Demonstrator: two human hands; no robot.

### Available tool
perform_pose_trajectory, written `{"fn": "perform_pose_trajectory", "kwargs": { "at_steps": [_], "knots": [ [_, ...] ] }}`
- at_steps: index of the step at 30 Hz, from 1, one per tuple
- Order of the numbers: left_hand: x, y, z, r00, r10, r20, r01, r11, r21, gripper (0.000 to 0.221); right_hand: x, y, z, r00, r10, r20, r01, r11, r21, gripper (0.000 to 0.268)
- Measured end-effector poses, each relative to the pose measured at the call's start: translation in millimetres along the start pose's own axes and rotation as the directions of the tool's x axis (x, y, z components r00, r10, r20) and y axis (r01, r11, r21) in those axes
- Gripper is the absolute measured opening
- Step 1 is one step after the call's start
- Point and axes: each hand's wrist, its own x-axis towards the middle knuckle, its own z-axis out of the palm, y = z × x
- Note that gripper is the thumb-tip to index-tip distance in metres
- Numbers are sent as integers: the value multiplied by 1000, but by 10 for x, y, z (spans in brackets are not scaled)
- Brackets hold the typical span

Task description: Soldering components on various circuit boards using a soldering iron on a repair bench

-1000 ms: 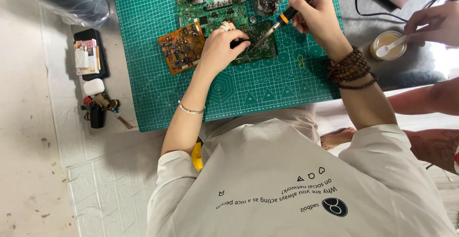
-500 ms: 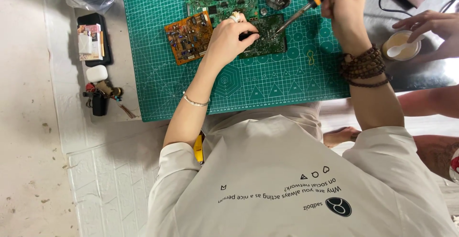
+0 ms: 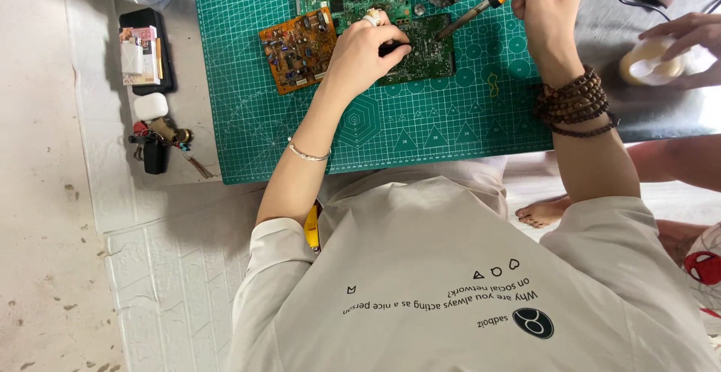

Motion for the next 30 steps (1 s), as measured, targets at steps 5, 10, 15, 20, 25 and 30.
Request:
{"fn": "perform_pose_trajectory", "kwargs": {
  "at_steps": [5,10,15,20,25,30],
  "knots": [
    [2,36,-32,1000,3,-4,-3,1000,-1,15,20,-23,8,1000,-12,2,12,1000,7,14],
    [-5,-1,5,999,-31,9,31,999,-3,19,37,-98,16,998,59,11,-59,997,-46,19],
    [5,-27,18,996,-80,41,80,997,4,21,69,-330,75,919,393,18,-393,919,-32,21],
    [-5,7,-9,988,-125,87,124,992,17,24,80,-446,60,889,458,33,-453,887,-91,33],
    [7,18,-22,990,-114,78,115,993,-11,22,97,-380,30,845,532,-50,-530,824,-201,41],
    [3,-24,-10,988,-110,104,111,994,-2,22,106,-249,-46,877,479,-21,-463,834,-301,47]
  ]
}}
